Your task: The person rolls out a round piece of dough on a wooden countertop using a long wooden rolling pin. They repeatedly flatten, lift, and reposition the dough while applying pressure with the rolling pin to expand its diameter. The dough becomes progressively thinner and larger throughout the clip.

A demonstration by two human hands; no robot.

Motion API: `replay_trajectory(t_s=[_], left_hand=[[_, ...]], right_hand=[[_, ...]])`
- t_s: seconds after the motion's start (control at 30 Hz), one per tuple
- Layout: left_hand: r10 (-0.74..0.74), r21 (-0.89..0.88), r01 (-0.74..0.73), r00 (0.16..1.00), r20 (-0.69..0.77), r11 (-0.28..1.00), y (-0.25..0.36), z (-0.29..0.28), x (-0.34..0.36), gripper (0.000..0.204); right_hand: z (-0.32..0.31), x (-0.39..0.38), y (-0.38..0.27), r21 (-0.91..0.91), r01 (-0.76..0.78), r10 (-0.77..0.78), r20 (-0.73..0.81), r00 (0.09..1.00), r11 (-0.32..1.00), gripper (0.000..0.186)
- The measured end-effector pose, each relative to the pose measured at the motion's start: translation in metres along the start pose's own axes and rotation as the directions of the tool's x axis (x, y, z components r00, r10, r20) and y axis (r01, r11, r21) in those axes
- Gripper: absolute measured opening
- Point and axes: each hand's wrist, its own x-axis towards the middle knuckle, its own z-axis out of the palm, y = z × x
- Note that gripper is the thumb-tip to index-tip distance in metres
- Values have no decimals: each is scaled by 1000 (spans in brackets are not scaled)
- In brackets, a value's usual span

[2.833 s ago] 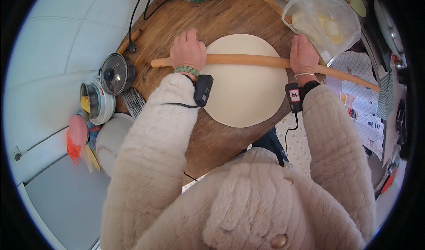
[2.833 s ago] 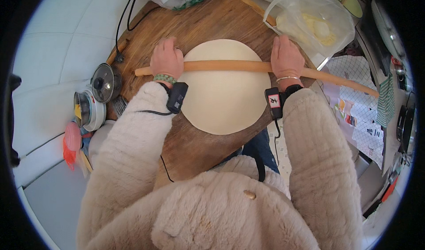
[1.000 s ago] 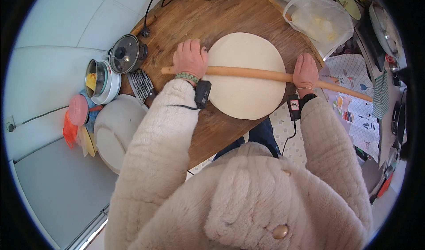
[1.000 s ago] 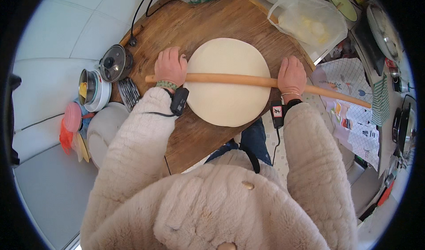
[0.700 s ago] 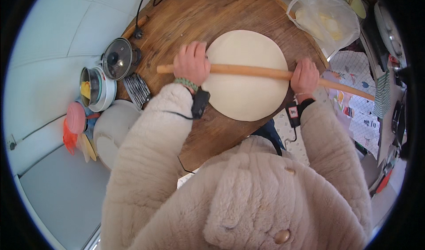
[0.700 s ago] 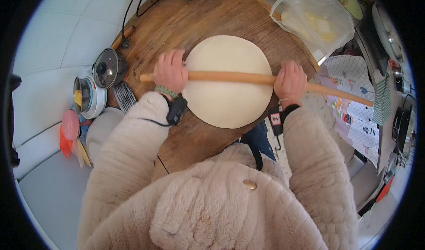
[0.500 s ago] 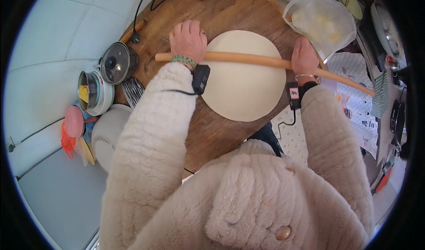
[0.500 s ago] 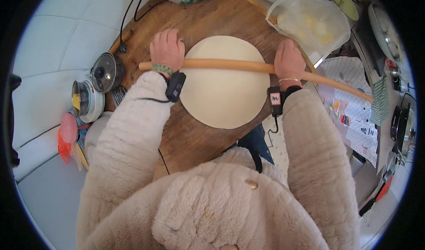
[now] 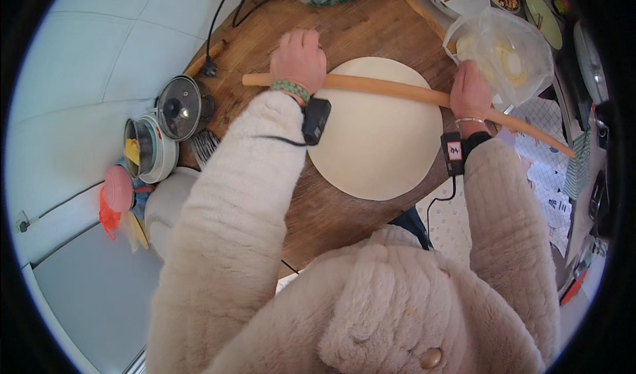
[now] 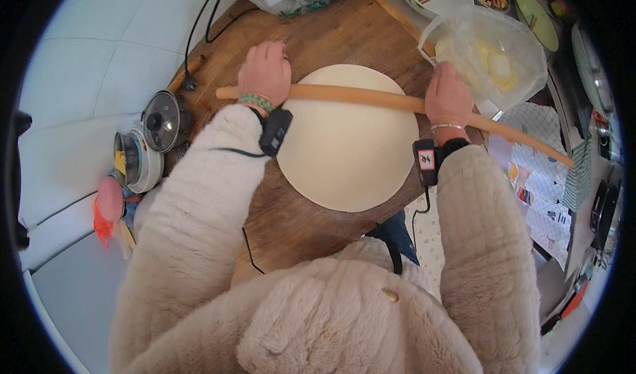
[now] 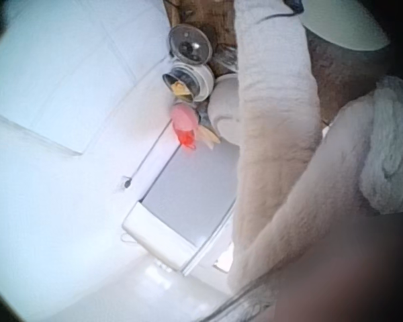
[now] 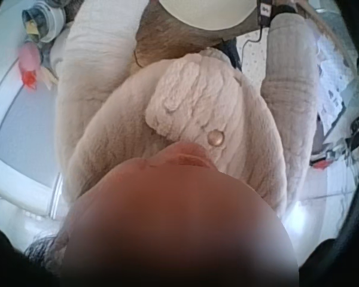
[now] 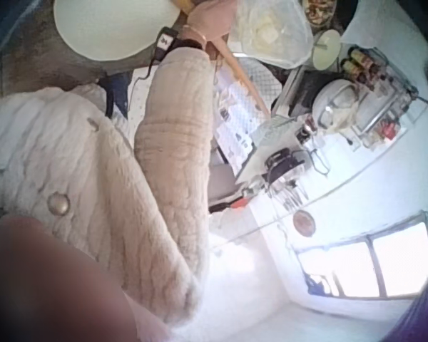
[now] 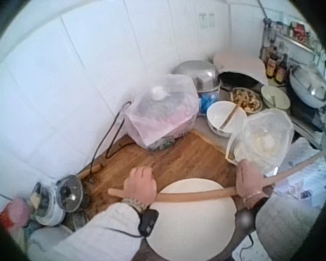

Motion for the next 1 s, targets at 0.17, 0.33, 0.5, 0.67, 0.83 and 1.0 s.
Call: replay_trajectory(t_s=[0.17,0.33,0.5,0.67,0.83,1.0], left_hand=[[-71,-24,75,985,160,997,8,-3,-18,22],[51,-3,-51,998,-47,999,-7,17,40,17],[2,24,-4,996,86,1000,1,9,41,18],[-52,-54,61,986,160,997,0,8,24,19],[-16,-6,17,1000,16,1000,-23,38,77,13],[-34,-16,35,999,30,999,-15,35,73,16]], right_hand=[[5,-19,-4,107,-24,26,-13,1000,994,16],[14,37,-6,32,-1,2,-15,1000,999,18],[-2,31,-18,-4,49,-49,65,997,999,16],[1,11,-20,67,47,-50,46,998,997,13],[15,65,-18,31,52,-55,102,993,998,12],[0,65,-35,63,144,-147,44,988,988,17]])
